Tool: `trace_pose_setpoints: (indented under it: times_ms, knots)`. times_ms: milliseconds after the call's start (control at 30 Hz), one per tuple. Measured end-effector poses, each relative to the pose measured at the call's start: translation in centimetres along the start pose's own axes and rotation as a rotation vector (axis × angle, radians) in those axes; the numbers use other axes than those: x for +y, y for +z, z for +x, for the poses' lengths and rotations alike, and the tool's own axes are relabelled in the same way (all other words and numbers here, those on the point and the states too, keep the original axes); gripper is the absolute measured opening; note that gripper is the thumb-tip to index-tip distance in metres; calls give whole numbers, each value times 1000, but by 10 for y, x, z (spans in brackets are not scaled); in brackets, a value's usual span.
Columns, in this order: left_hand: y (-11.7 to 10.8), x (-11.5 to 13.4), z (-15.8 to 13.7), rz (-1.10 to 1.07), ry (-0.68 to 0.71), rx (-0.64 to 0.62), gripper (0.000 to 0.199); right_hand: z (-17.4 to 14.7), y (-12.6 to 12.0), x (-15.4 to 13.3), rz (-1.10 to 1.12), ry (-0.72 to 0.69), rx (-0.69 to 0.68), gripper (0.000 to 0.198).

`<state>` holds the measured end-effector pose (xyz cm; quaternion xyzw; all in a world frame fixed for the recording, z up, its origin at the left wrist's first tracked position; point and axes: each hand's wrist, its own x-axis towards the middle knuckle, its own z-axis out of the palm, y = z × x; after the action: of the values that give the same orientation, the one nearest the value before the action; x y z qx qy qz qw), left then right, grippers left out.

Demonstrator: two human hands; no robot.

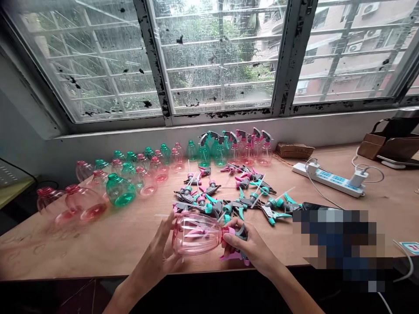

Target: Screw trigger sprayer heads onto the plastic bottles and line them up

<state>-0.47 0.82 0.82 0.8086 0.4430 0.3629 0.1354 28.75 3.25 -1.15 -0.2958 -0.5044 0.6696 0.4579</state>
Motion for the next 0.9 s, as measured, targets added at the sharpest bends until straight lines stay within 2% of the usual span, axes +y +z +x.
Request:
trace_pose_setpoints:
  times_ms: [67, 100, 233, 400, 567, 633, 833, 900]
  knots:
    - [-2, 2, 2, -113, -58, -34, 111, 0, -1, 0, -18, 2, 4, 31]
    - [-4, 4, 3, -152, -74, -47, 112, 0, -2, 0, -24, 5, 3, 31]
    - [-9, 6, 5, -193, -58, -64, 93, 2, -4, 2, -54, 8, 21, 31]
    - [-8, 4, 0, -197, -90, -83, 100, 2, -4, 4, -22, 8, 20, 32]
    - [-7, 7, -2, -404, -197, -71, 116, 0, -4, 3, -40, 11, 10, 32]
    - [-7, 6, -2, -394, -182, -85, 112, 0, -3, 1, -47, -1, 14, 32]
    - [-2, -5, -7, -353, -115, -116, 80, 0, 4, -4, 12, -3, 24, 34]
    - [-1, -7, -9, -334, -137, -134, 81, 0, 5, -4, 23, -4, 29, 34]
